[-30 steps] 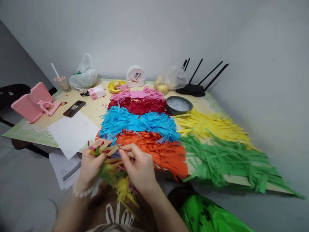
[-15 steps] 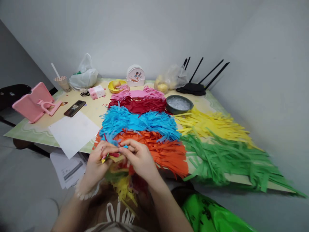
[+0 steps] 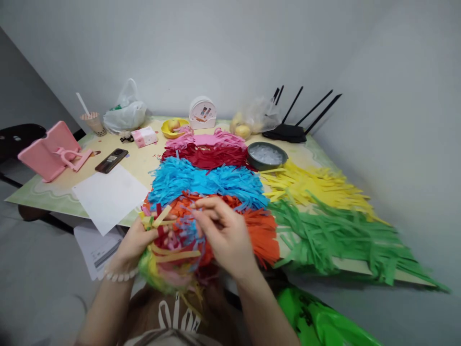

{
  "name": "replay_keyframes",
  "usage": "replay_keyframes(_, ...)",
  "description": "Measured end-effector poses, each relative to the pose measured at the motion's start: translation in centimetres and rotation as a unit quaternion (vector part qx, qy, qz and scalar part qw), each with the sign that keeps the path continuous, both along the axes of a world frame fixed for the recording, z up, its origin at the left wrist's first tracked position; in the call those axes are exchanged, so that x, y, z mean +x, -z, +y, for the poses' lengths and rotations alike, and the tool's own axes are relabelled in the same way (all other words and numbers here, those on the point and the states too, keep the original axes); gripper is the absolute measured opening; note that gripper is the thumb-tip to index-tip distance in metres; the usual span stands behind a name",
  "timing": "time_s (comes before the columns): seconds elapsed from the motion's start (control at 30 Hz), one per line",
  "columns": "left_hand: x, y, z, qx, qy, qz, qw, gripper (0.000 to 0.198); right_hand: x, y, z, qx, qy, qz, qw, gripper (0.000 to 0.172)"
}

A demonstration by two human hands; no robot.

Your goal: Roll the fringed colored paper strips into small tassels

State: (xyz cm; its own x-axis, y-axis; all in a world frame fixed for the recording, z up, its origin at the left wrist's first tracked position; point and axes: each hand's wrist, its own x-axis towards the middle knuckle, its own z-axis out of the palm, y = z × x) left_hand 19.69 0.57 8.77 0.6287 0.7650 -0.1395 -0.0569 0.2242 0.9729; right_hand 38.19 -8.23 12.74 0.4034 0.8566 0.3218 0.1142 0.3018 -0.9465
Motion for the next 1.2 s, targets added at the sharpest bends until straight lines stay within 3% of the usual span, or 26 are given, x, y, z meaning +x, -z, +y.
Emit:
replay_keyframes(0.1,0.5,-0.5,-0.5,-0.02,0.032,-0.04,0.998,0.025,-1.7,0.7,1.4,-0.058,-0.097,-0.031,0.993,0.014)
replay_keyframes(0.2,0.6,-0.6,-0.6,-0.012,0.054,-0.064,0.996,0.024,-2.2,1.0,2.3,-0.08,-0.151,-0.016,0.985,0.017)
replay_keyframes(0.3,0.0,-0.3,-0.1,-0.024,0.066,-0.066,0.995,0.034,-1.7,1.0,2.4,-0.078,-0.132,0.022,0.988,0.021)
replay_keyframes(0.43,-1.5,0.7,0.9,-0.061,0.005,-0.02,0.998,0.044,-0.5,1.5,2.3,-0.092,-0.123,0.098,0.983,0.031)
replay_keyframes(0.5,-2.2,1.1,1.4,-0.044,-0.018,0.022,0.999,0.045,0.0,1.9,2.4,-0.107,-0.136,0.123,0.977,0.032)
replay_keyframes(0.57,-2.9,1.0,1.9,0.055,-0.079,0.076,0.992,0.04,0.2,2.2,2.5,-0.101,-0.119,0.113,0.981,0.028)
replay_keyframes(0.67,-3.6,0.0,1.9,0.292,-0.204,0.134,0.925,0.029,0.0,2.4,2.4,-0.082,-0.052,0.022,0.995,0.02)
replay_keyframes(0.7,-3.6,-0.5,1.7,0.346,-0.211,0.135,0.904,0.027,-0.3,2.3,2.3,-0.08,-0.042,-0.012,0.996,0.018)
replay_keyframes(0.77,-3.0,-1.3,0.7,0.38,-0.171,0.118,0.901,0.024,-1.0,2.2,2.2,-0.078,-0.053,-0.059,0.994,0.016)
replay_keyframes(0.83,-2.0,-1.8,-0.4,0.336,-0.122,0.094,0.929,0.017,-1.8,2.1,2.1,-0.066,-0.072,-0.079,0.992,0.015)
replay_keyframes(0.93,-0.5,-1.5,-1.3,0.197,-0.071,0.069,0.975,0.02,-2.5,2.0,1.8,-0.042,-0.069,-0.086,0.993,0.013)
replay_keyframes(1.0,0.1,-1.2,-1.4,0.135,-0.057,0.057,0.988,0.024,-2.5,2.1,1.5,-0.034,-0.054,-0.075,0.995,0.01)
replay_keyframes(1.2,0.7,-1.5,-1.6,0.176,-0.21,0.039,0.961,0.011,-2.7,2.5,-0.5,-0.061,-0.011,-0.018,0.998,0.012)
